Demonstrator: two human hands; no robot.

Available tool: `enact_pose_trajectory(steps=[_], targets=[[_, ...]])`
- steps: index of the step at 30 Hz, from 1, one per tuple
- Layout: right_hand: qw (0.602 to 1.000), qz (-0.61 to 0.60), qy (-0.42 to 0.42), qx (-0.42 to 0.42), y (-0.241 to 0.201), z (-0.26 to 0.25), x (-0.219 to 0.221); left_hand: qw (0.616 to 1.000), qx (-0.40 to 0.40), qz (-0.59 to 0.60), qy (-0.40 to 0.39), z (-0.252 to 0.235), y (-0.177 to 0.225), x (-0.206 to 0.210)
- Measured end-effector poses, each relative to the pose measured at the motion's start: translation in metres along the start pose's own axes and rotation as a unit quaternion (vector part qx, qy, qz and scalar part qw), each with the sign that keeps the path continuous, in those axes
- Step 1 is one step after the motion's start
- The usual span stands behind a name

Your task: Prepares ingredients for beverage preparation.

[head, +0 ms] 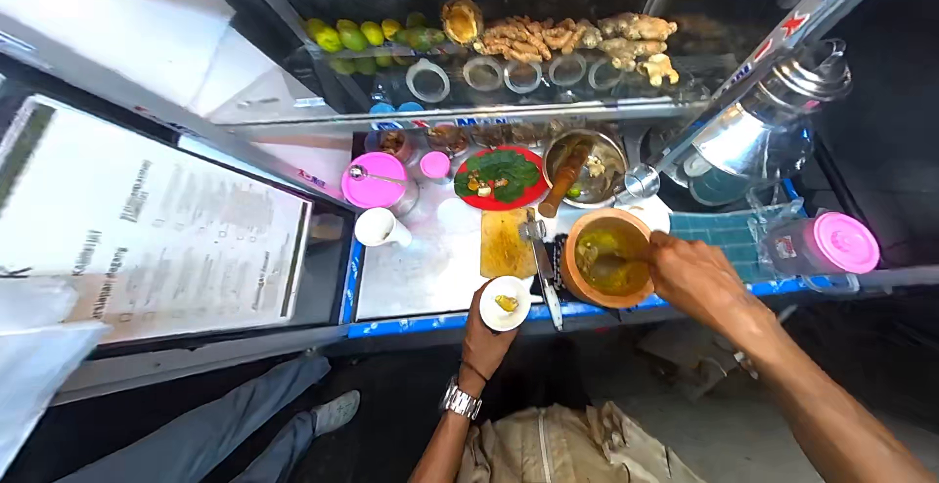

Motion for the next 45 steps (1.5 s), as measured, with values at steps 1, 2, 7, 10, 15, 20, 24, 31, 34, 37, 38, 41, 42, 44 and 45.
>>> enact_pose_trajectory(steps=[1, 2, 7, 10, 15, 20, 24, 31, 34, 37, 38, 41, 42, 44, 45], targets=[[0.999, 0.013, -0.034, 0.026, 0.003, -0.007, 0.011, 0.999, -0.027, -0.020, 0.027, 0.000, -0.009, -0.011], [0.997, 0.021, -0.054, 0.044, 0.002, -0.013, 0.020, 0.996, -0.054, -0.036, 0.058, -0.002, -0.020, -0.021], [0.996, 0.041, -0.043, 0.067, -0.005, -0.024, 0.053, 0.976, -0.087, -0.084, 0.181, -0.013, -0.080, -0.067], [0.998, 0.037, -0.020, 0.052, -0.006, -0.018, 0.059, 0.973, -0.068, -0.078, 0.205, -0.017, -0.103, -0.084], [0.997, 0.070, -0.009, 0.032, -0.007, -0.017, 0.058, 0.973, -0.102, -0.053, 0.201, -0.022, -0.126, -0.091], [0.997, 0.040, 0.044, -0.053, -0.045, -0.006, 0.005, 0.977, -0.098, -0.078, 0.175, -0.017, -0.129, -0.093], [0.848, -0.165, 0.398, -0.310, -0.175, 0.064, -0.141, 0.977, -0.078, -0.086, 0.180, -0.006, -0.135, -0.093], [0.786, -0.296, 0.411, -0.355, -0.395, 0.024, -0.334, 0.975, -0.112, -0.101, 0.164, -0.011, -0.137, -0.088], [0.830, -0.299, 0.392, -0.263, -0.444, -0.029, -0.364, 0.971, -0.129, -0.111, 0.166, -0.019, -0.136, -0.088], [0.846, -0.295, 0.389, -0.213, -0.458, -0.053, -0.365, 0.967, -0.134, -0.114, 0.185, -0.024, -0.137, -0.089], [0.846, -0.296, 0.391, -0.208, -0.459, -0.055, -0.365, 0.966, -0.130, -0.115, 0.193, -0.025, -0.138, -0.090], [0.843, -0.303, 0.402, -0.190, -0.457, -0.057, -0.365, 0.960, -0.130, -0.123, 0.216, -0.021, -0.143, -0.092], [0.842, -0.305, 0.405, -0.183, -0.456, -0.055, -0.366, 0.958, -0.129, -0.124, 0.225, -0.019, -0.146, -0.093], [0.838, -0.303, 0.419, -0.174, -0.454, -0.050, -0.366, 0.955, -0.132, -0.128, 0.231, -0.018, -0.150, -0.095], [0.837, -0.299, 0.426, -0.170, -0.453, -0.048, -0.365, 0.955, -0.135, -0.133, 0.230, -0.018, -0.152, -0.095]])
Point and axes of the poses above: each hand's wrist, its own z-axis away from the middle knuckle, its own x-axis out of the palm, y = z × x, the point moved 5 cm from there along -z, towards the middle knuckle, and after that the axes turned 14 degrees about x, right-handed, at the moved point
